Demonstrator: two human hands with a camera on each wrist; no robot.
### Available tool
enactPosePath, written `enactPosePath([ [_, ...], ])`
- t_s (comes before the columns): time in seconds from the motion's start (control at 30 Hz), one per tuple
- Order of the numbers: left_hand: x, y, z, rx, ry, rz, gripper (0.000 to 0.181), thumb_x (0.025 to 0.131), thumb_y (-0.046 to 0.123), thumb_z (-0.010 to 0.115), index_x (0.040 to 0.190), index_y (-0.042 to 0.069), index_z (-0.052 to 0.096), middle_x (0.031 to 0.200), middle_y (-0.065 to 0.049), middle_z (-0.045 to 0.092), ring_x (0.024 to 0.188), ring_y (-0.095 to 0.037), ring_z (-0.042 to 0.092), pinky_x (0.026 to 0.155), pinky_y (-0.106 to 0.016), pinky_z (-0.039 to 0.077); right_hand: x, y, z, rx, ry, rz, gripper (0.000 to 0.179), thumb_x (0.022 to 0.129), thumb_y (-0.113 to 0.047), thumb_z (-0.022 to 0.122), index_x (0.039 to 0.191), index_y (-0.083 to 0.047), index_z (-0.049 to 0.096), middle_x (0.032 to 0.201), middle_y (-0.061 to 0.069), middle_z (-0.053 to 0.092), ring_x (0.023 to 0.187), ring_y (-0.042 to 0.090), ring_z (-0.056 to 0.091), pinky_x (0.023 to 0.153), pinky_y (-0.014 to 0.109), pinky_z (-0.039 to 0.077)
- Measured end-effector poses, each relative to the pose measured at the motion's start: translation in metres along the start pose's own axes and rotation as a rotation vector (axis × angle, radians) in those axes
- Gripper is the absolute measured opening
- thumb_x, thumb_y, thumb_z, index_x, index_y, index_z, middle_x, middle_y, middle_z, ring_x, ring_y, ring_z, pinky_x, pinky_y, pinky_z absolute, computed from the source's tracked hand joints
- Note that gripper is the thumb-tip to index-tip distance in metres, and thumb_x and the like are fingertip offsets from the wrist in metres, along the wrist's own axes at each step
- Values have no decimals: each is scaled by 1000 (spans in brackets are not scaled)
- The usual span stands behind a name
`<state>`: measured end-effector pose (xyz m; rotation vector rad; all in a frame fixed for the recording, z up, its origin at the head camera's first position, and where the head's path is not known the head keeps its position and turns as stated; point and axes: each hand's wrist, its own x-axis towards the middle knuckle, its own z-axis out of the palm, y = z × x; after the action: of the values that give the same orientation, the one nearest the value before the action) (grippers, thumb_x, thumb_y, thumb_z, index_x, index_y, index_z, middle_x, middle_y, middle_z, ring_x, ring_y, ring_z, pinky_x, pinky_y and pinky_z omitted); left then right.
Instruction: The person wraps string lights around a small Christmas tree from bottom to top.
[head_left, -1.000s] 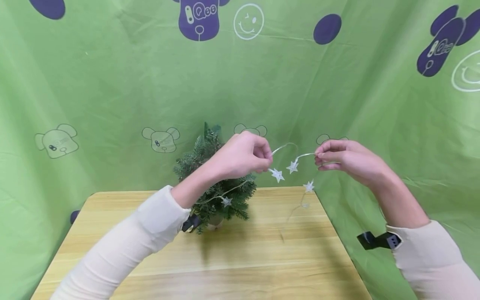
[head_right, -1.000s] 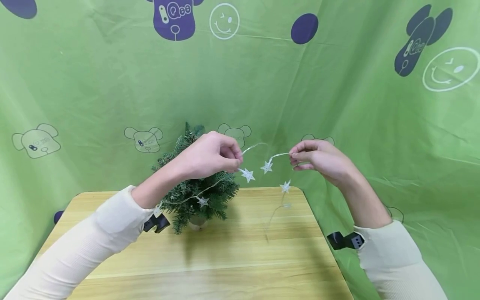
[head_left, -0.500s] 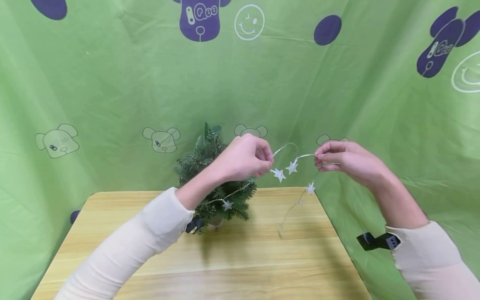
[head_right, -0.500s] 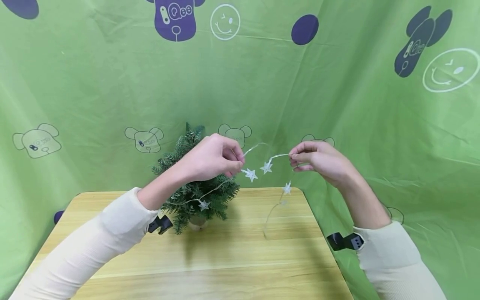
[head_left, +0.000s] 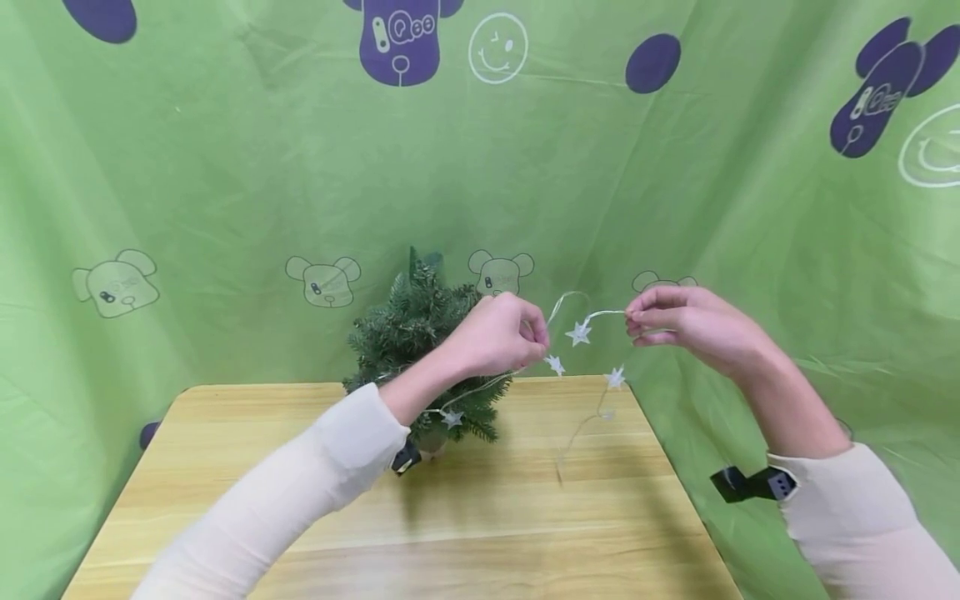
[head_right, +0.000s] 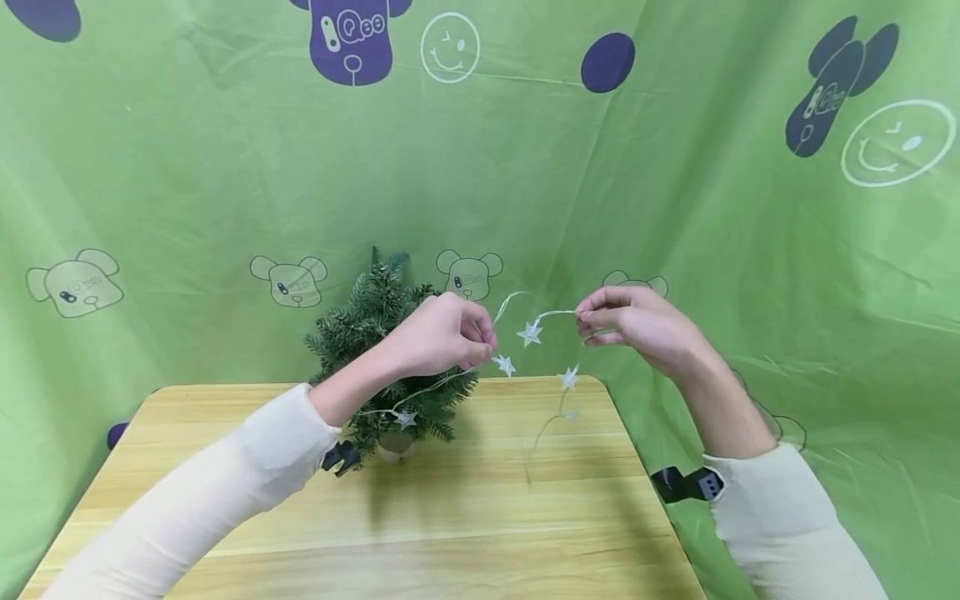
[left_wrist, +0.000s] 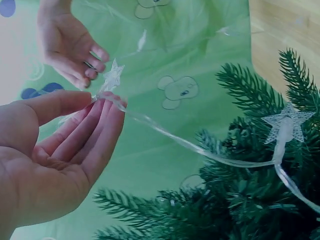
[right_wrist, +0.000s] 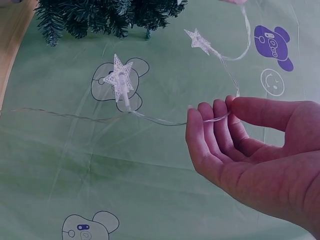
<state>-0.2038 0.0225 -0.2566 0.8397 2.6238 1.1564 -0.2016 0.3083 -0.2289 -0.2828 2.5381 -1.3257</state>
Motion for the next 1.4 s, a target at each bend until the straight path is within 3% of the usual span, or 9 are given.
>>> enactPosePath([
  [0.1,8,-4,4,27,44,0,7,89,8,72,90,14,75,81,3,75,67,-11,68,103,-43,52,0,1,1,2,1,2,29,104,-16,54,123,6,52,116,11,59,106,18,64,96,26,56],
  [0.17,12,-6,8,45,61,4,8,89,6,70,90,13,75,78,4,74,64,-10,66,105,-46,50,0,1,1,1,1,6,29,104,-16,54,123,6,52,115,11,60,106,18,64,95,26,56],
  [0.33,22,-1,14,104,63,29,13,88,0,66,89,10,74,75,4,71,61,-11,64,81,-32,58,0,2,2,1,4,11,30,104,-17,55,123,6,53,115,11,61,105,18,65,96,27,56],
  [0.73,50,2,28,241,3,-27,25,83,-9,56,73,13,63,71,2,63,60,-10,53,56,-19,46,-2,7,2,6,3,21,30,104,-17,55,123,6,53,115,12,62,105,20,65,97,29,56],
  [0.93,57,-3,28,174,-12,-101,35,79,-11,51,59,16,44,53,5,40,46,-6,33,42,-17,30,-2,9,4,-3,5,40,29,103,-16,54,123,5,53,116,13,61,105,21,65,96,27,56],
  [1.07,60,-6,24,207,-14,-133,39,82,-8,52,56,17,36,49,7,29,43,-6,25,41,-17,25,0,11,7,-8,-2,38,29,103,-16,55,123,5,53,115,13,61,105,20,65,95,27,56],
  [1.23,63,-6,19,295,-68,-153,36,91,2,60,64,16,41,55,5,35,45,-7,31,43,-18,33,3,12,11,5,-5,32,30,102,-15,55,123,6,53,114,12,62,104,19,65,96,27,57],
  [1.33,64,-3,16,367,-59,-152,16,90,1,61,80,12,55,69,1,52,53,-9,46,46,-19,43,5,12,13,6,-9,31,31,102,-15,55,124,6,52,116,14,62,105,20,66,96,27,56],
  [1.4,64,-2,14,420,-38,-142,14,88,-3,60,94,9,61,79,-2,58,60,-12,53,48,-20,47,6,11,15,12,-13,31,31,102,-14,55,124,7,52,116,14,62,105,20,66,96,27,57],
])
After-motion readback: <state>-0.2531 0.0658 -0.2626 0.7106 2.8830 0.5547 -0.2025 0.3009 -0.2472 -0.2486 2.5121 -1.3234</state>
